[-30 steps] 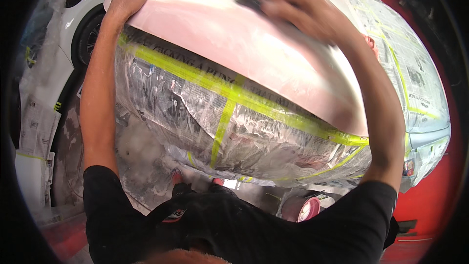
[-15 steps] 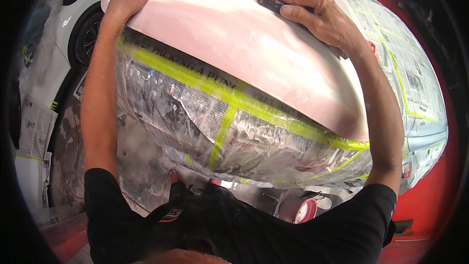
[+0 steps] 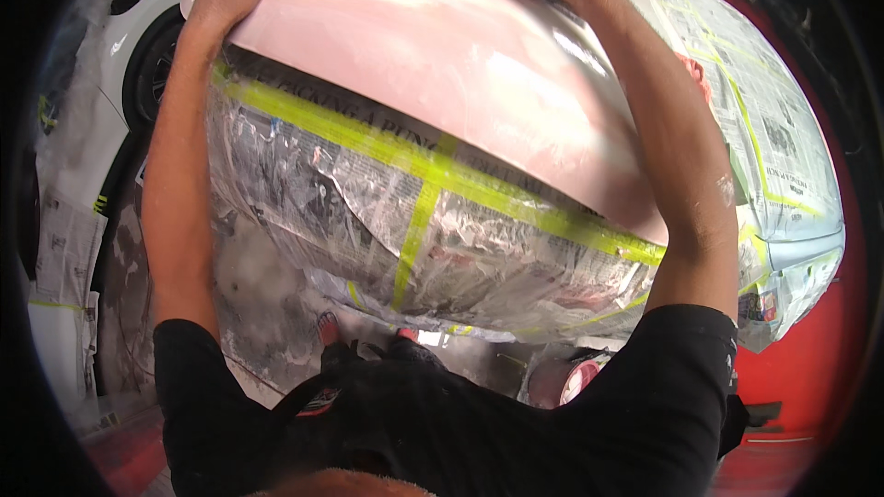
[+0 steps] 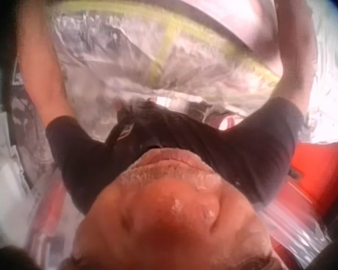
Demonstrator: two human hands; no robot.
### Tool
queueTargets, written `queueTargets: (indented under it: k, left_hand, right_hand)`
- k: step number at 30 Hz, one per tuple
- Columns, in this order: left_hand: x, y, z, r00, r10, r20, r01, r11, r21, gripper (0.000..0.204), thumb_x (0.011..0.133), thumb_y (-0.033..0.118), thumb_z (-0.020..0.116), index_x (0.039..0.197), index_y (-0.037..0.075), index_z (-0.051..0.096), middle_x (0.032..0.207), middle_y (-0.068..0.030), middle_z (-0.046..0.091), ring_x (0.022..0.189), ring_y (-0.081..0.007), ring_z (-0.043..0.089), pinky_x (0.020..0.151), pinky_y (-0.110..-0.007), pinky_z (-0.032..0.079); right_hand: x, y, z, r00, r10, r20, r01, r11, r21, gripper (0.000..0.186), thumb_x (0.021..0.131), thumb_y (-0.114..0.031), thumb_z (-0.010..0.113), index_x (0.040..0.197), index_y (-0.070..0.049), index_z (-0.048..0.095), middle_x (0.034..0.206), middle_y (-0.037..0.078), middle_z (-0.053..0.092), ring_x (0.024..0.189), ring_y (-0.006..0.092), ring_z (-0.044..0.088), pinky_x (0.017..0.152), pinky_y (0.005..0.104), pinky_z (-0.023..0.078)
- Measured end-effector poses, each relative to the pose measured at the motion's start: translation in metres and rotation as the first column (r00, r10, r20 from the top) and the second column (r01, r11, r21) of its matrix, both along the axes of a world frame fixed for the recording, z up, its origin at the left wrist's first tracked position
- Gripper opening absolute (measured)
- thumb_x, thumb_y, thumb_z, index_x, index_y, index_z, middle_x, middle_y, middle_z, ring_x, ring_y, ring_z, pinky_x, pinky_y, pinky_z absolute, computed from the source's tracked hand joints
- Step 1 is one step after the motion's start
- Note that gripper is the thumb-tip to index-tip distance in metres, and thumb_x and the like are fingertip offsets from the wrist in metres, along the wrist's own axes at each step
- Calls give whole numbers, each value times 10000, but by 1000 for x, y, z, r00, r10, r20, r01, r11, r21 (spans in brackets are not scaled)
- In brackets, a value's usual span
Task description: The person sands the hood of a white car using a sanding block and water. They repeatedly rub the surface, dip the block in a bucket of water, and wipe the hood with a cloth.
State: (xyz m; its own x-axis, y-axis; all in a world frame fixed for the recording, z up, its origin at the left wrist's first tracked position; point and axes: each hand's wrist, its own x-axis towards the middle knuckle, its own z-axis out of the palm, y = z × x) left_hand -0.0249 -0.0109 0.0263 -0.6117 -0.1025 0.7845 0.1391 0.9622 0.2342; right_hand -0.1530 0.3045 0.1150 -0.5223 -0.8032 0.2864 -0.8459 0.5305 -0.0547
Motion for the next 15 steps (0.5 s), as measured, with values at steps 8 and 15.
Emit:
queueTargets:
  k: [8,15]
  left_hand:
    - [2,-10,-8,981,143,130,-124,982,-140,381,1063,244,378,1111,-16,653,992,-307,692,988,-454,668,921,-544,489]
    - [-12,-43,-29,995,23,-93,-46,965,-259,367,1055,227,412,1154,-31,654,1069,-279,704,1029,-432,669,931,-522,509]
  right_hand:
    - [38,52,9,983,182,32,-184,976,113,457,1046,-426,551,1434,-200,639,1486,153,577,1368,351,539,1154,479,412]
    - [18,10,6,975,186,123,-198,976,91,573,1001,-568,549,1437,-204,627,1443,168,606,1246,341,612,1087,441,479]
